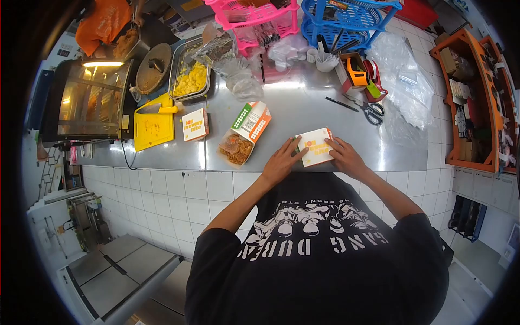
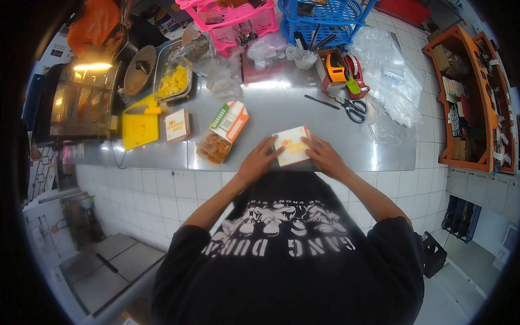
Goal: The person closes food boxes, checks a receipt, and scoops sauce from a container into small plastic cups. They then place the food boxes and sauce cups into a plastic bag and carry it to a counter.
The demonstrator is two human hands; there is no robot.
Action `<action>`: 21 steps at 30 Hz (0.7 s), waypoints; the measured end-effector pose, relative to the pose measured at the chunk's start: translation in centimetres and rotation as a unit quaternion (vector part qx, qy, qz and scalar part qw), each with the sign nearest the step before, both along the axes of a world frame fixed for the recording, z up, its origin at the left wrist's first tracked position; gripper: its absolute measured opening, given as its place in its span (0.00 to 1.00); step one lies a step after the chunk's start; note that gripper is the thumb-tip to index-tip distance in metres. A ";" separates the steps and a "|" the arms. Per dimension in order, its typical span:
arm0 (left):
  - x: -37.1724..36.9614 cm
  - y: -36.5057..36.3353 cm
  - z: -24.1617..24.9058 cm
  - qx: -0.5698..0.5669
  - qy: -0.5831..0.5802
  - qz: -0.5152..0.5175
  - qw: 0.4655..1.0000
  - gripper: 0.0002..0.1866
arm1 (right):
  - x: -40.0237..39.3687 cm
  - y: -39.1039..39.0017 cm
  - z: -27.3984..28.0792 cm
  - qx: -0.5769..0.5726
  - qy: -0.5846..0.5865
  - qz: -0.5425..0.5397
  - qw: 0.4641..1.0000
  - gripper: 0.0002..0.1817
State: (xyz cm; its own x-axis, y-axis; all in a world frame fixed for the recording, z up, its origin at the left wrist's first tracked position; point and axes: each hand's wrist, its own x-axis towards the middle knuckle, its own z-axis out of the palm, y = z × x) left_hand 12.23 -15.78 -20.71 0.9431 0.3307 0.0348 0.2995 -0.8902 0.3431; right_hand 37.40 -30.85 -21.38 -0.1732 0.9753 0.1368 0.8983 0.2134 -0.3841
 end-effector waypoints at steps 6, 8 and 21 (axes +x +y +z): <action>2.2 -2.0 -0.6 -0.303 -0.131 0.230 0.916 0.34 | -0.8 0.5 0.2 -0.070 0.289 -0.111 0.948 0.19; 3.5 -2.9 0.3 -0.409 -0.155 0.337 0.834 0.30 | -2.2 1.8 -0.1 -0.090 0.350 -0.277 0.890 0.20; 1.5 -3.1 -2.9 -0.697 -0.097 0.414 0.578 0.26 | -2.2 2.8 -3.8 -0.210 0.740 -0.338 0.543 0.21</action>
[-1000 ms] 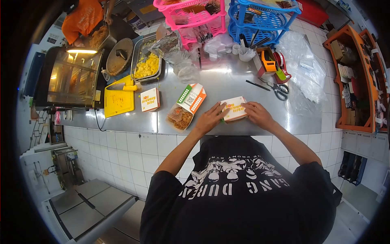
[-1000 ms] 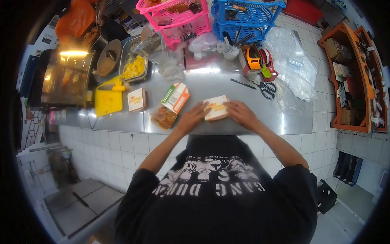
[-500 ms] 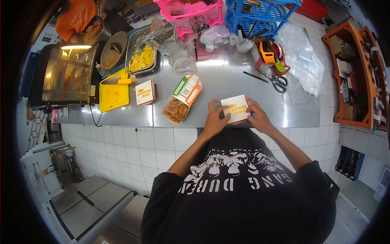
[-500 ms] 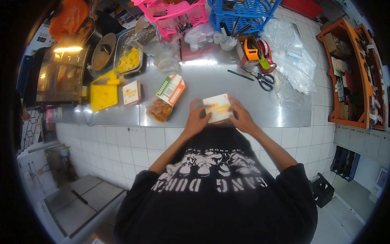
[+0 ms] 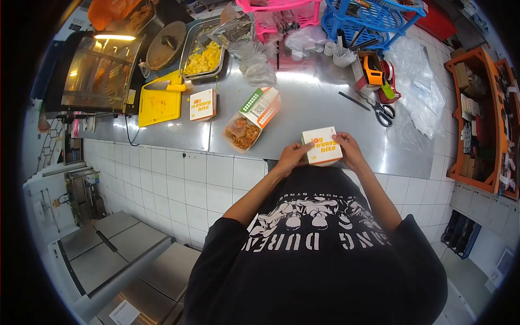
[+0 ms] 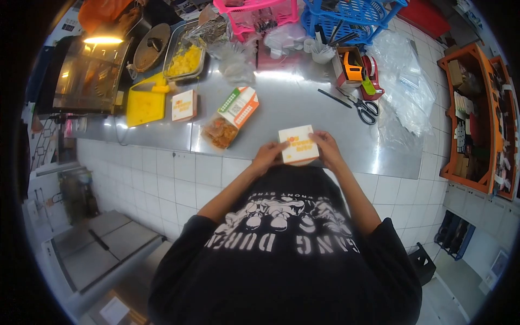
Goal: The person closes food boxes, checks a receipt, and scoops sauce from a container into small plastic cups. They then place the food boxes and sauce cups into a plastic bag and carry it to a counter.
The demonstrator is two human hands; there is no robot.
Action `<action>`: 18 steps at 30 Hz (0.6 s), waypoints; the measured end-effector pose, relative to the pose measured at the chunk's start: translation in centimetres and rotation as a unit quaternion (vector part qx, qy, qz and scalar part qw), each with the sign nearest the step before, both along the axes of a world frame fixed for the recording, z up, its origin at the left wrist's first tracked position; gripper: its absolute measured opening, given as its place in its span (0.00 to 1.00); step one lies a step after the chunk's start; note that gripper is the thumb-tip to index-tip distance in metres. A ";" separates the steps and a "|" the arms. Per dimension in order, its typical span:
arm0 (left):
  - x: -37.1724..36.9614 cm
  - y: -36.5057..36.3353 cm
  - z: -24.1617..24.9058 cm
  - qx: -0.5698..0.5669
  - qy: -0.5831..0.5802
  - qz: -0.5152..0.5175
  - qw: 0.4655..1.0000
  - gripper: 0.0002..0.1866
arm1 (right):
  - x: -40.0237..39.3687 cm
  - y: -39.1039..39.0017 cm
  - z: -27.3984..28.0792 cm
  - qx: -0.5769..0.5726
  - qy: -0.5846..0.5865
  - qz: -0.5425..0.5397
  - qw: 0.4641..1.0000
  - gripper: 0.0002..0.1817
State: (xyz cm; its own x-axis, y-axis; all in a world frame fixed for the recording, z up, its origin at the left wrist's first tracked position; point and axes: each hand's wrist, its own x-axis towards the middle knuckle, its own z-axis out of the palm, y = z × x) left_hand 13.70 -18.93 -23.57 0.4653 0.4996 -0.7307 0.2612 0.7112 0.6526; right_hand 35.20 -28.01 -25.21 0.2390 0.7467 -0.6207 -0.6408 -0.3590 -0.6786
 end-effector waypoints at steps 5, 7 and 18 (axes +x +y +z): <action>-1.8 0.5 0.9 -0.050 -0.045 -0.136 0.988 0.29 | 0.6 -2.3 2.6 -0.043 0.034 0.087 0.995 0.19; -1.7 0.7 1.5 -0.048 -0.055 -0.195 0.978 0.30 | 1.0 -3.4 2.5 -0.040 0.047 0.100 0.993 0.19; -1.0 0.8 1.5 -0.099 -0.092 -0.088 0.987 0.19 | 1.4 -2.5 4.9 -0.088 -0.025 0.198 0.976 0.25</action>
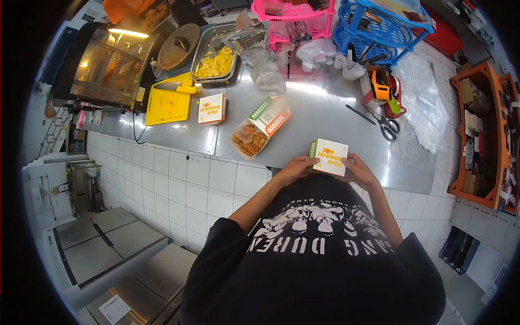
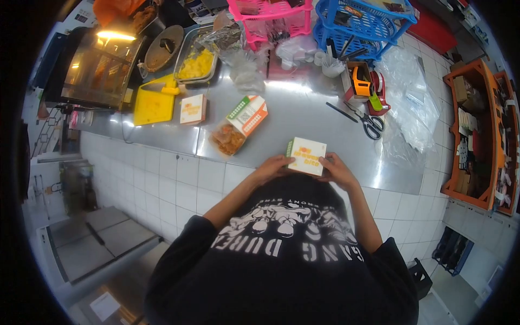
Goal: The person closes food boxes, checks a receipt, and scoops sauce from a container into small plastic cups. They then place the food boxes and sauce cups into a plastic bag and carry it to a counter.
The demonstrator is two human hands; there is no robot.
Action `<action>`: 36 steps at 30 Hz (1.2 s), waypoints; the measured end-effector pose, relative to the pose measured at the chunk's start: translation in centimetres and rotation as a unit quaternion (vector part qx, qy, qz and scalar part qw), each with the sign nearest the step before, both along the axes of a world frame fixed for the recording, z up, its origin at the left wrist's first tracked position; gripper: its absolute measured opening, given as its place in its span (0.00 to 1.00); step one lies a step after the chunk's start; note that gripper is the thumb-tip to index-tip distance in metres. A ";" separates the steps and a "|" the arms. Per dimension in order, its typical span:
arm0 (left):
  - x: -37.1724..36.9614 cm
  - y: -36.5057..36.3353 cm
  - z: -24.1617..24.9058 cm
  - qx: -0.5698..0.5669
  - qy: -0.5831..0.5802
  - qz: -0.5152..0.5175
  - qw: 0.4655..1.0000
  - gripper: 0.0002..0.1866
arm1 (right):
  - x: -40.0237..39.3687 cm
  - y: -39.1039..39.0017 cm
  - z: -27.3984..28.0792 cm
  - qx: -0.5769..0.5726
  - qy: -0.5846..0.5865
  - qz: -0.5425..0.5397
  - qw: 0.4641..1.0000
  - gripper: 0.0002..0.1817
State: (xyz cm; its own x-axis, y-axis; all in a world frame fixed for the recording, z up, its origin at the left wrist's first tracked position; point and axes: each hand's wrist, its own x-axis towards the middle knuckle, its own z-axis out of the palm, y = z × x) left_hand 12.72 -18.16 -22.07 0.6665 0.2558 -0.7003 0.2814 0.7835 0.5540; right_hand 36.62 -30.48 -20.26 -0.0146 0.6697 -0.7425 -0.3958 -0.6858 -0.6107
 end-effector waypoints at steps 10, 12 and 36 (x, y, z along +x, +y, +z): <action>2.0 0.4 -2.1 -0.043 -0.096 0.317 0.943 0.13 | -2.7 4.7 -5.4 0.096 0.119 -0.202 0.967 0.21; 2.5 0.8 -2.9 -0.034 -0.096 0.344 0.933 0.13 | -2.7 5.7 -5.6 0.107 0.120 -0.203 0.966 0.22; 2.2 2.0 -4.3 0.114 0.019 0.233 0.966 0.18 | -0.6 6.8 -4.8 0.111 0.024 -0.076 0.991 0.23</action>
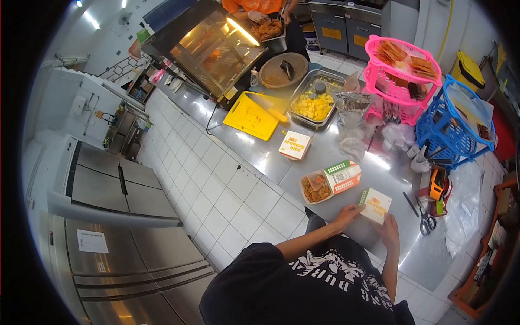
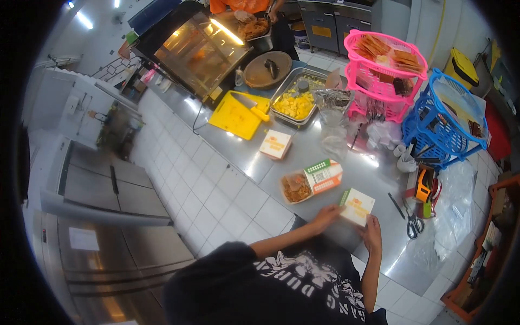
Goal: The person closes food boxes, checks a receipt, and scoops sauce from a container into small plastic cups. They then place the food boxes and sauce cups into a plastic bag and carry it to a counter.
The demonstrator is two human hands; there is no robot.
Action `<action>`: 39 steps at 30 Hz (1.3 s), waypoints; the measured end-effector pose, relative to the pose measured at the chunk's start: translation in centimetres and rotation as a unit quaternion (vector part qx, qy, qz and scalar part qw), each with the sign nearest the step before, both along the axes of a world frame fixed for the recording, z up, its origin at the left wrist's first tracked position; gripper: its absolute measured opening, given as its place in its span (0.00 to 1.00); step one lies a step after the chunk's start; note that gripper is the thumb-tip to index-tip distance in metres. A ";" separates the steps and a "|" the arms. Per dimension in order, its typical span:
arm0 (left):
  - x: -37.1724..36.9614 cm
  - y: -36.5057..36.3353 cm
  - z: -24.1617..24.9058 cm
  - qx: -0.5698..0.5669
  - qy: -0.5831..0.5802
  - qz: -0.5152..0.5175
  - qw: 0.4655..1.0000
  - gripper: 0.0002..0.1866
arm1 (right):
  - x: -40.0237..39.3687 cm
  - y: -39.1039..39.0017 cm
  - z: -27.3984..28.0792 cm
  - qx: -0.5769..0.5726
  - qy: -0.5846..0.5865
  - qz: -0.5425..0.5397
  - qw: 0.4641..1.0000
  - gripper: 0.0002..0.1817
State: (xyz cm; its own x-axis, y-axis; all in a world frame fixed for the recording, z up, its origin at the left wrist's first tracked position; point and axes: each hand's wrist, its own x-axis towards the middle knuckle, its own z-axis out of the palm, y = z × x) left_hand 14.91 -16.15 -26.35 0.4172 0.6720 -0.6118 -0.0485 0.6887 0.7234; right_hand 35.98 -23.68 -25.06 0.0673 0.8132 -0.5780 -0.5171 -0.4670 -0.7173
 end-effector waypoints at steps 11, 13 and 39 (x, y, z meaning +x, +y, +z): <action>-1.4 1.1 2.3 0.116 0.057 -0.115 0.985 0.25 | -0.5 -0.5 -0.3 0.077 -0.199 0.049 0.976 0.22; -1.8 1.7 3.1 0.149 0.080 -0.153 0.974 0.25 | -0.5 0.3 0.4 0.019 -0.090 -0.001 0.996 0.22; -0.7 2.2 2.0 0.203 0.061 -0.118 0.970 0.21 | -0.2 0.9 1.1 -0.025 -0.004 -0.080 0.996 0.20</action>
